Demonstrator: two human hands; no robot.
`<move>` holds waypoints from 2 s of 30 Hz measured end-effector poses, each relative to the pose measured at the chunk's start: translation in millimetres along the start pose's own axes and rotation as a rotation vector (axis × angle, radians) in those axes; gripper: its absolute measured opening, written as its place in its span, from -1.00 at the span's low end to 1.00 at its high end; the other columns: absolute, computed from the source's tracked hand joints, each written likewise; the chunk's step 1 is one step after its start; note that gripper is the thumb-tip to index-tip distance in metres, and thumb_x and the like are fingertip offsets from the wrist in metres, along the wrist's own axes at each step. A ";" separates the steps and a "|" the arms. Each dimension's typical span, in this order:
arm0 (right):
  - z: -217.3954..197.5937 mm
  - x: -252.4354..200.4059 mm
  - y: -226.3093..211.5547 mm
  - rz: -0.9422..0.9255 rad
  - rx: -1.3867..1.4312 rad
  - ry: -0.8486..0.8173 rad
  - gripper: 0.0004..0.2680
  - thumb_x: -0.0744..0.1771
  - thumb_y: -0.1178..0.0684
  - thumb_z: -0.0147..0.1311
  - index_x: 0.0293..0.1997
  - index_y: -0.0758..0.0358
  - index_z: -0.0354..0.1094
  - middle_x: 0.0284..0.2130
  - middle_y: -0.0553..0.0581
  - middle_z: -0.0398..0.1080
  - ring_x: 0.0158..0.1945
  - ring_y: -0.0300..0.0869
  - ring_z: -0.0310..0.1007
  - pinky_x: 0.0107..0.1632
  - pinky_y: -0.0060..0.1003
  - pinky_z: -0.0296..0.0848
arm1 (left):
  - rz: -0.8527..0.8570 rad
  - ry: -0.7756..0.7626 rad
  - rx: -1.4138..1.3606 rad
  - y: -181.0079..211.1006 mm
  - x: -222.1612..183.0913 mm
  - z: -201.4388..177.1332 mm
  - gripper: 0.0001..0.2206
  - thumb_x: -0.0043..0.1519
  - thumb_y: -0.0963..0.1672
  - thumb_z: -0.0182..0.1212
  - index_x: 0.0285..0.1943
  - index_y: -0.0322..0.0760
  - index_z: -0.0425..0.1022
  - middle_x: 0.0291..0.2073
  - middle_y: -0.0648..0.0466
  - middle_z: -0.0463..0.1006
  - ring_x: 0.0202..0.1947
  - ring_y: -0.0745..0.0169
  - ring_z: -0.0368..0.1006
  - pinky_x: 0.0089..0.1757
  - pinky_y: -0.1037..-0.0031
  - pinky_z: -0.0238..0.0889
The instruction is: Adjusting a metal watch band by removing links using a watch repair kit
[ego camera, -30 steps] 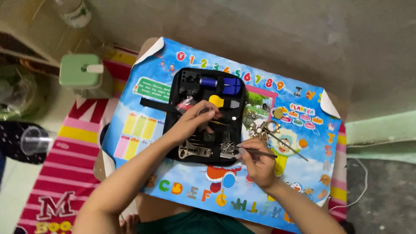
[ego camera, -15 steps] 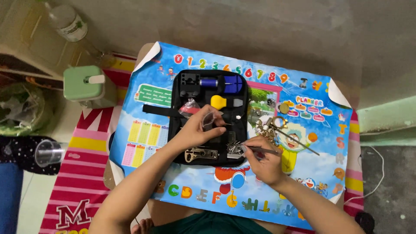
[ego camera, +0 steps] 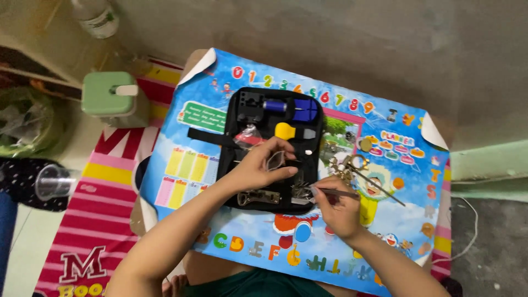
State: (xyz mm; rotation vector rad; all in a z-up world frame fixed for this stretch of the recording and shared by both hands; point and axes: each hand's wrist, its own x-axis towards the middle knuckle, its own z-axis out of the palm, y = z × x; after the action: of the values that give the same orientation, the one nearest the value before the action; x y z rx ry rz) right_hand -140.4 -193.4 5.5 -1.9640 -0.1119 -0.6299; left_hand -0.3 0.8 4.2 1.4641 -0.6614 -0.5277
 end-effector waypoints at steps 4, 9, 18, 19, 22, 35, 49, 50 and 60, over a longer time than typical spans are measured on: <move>-2.1 -5.7 4.7 0.007 0.035 -0.007 -0.98 0.30 0.29 0.20 -0.34 0.39 0.49 -0.49 0.23 0.53 -0.54 -0.10 0.54 -0.47 -0.33 0.46 | 0.018 -0.006 0.026 -1.2 1.2 0.7 -0.64 0.15 -0.12 0.46 0.06 -0.32 0.47 -0.18 -0.09 0.67 -0.13 0.11 0.57 -0.06 0.28 0.40; -7.9 -5.6 5.0 0.012 0.090 -0.013 -0.97 0.31 0.29 0.19 -0.33 0.40 0.46 -0.44 0.26 0.55 -0.51 -0.09 0.55 -0.44 -0.31 0.47 | 0.026 -0.048 0.092 7.0 1.3 2.7 -0.61 0.12 -0.13 0.47 0.08 -0.32 0.45 -0.18 -0.09 0.66 -0.10 0.07 0.55 -0.04 0.23 0.38; -21.0 -13.3 1.9 0.000 0.525 0.001 -0.96 0.31 0.32 0.14 -0.24 0.40 0.38 -0.35 0.40 0.53 -0.47 -0.10 0.52 -0.46 -0.35 0.49 | 0.180 -0.060 0.272 10.6 -7.1 10.7 -0.76 0.07 -0.12 0.47 -0.21 -0.25 0.49 -0.39 -0.05 0.58 -0.24 -0.12 0.53 -0.15 0.23 0.37; -20.4 -15.1 2.1 0.011 0.637 0.024 -0.96 0.33 0.32 0.12 -0.21 0.41 0.37 -0.34 0.44 0.51 -0.49 -0.09 0.50 -0.48 -0.36 0.51 | 0.211 -0.068 0.283 8.9 -7.5 10.3 -0.78 0.06 -0.12 0.48 -0.27 -0.22 0.49 -0.42 -0.03 0.56 -0.28 -0.11 0.51 -0.18 0.23 0.36; -25.8 -10.6 -17.4 -0.005 0.841 -0.073 -0.92 0.38 0.28 0.10 -0.07 0.30 0.45 -0.14 0.33 0.53 -0.37 -0.10 0.55 -0.36 -0.31 0.66 | 0.105 -0.195 0.394 28.3 -10.5 12.5 -0.82 0.17 -0.08 0.32 -0.30 -0.10 0.37 -0.38 0.15 0.44 -0.33 0.24 0.34 -0.31 0.40 0.18; -21.8 -3.0 -4.3 0.085 0.419 0.081 -0.96 0.32 0.28 0.17 -0.22 0.39 0.43 -0.26 0.36 0.56 -0.25 -0.12 0.57 -0.31 -0.37 0.56 | 0.030 -0.148 0.279 20.4 -11.5 22.0 -0.82 0.05 -0.18 0.41 -0.24 -0.29 0.51 -0.49 -0.10 0.50 -0.41 -0.13 0.51 -0.37 0.28 0.34; -21.7 -1.8 1.3 0.207 0.210 0.019 -0.96 0.32 0.30 0.17 -0.25 0.48 0.41 -0.37 0.29 0.48 -0.39 -0.15 0.57 -0.37 -0.38 0.57 | -0.197 0.082 -0.032 -6.8 -6.1 16.2 -0.86 0.16 -0.22 0.32 -0.15 -0.35 0.50 -0.46 -0.13 0.61 -0.41 0.22 0.51 -0.33 0.47 0.38; -21.6 -0.8 1.4 0.210 0.207 0.022 -0.96 0.32 0.30 0.17 -0.25 0.48 0.41 -0.37 0.29 0.48 -0.39 -0.15 0.57 -0.37 -0.38 0.57 | -0.199 0.078 -0.034 -4.3 -6.4 16.5 -0.86 0.16 -0.22 0.32 -0.15 -0.35 0.50 -0.46 -0.13 0.61 -0.41 0.22 0.51 -0.33 0.47 0.38; -24.3 -5.0 21.8 0.355 0.198 0.001 -0.99 0.31 0.31 0.16 -0.29 0.46 0.45 -0.43 0.26 0.48 -0.38 -0.14 0.63 -0.32 -0.35 0.60 | -0.215 0.083 0.025 8.7 -4.5 17.3 -0.82 0.12 -0.20 0.38 -0.17 -0.39 0.52 -0.47 -0.19 0.60 -0.38 0.15 0.50 -0.31 0.38 0.43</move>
State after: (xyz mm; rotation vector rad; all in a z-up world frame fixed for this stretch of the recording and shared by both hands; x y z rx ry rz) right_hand -146.4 -223.6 -6.5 -1.7360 0.1672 -0.3715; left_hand -16.1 -8.2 12.3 1.5818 -0.4485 -0.6228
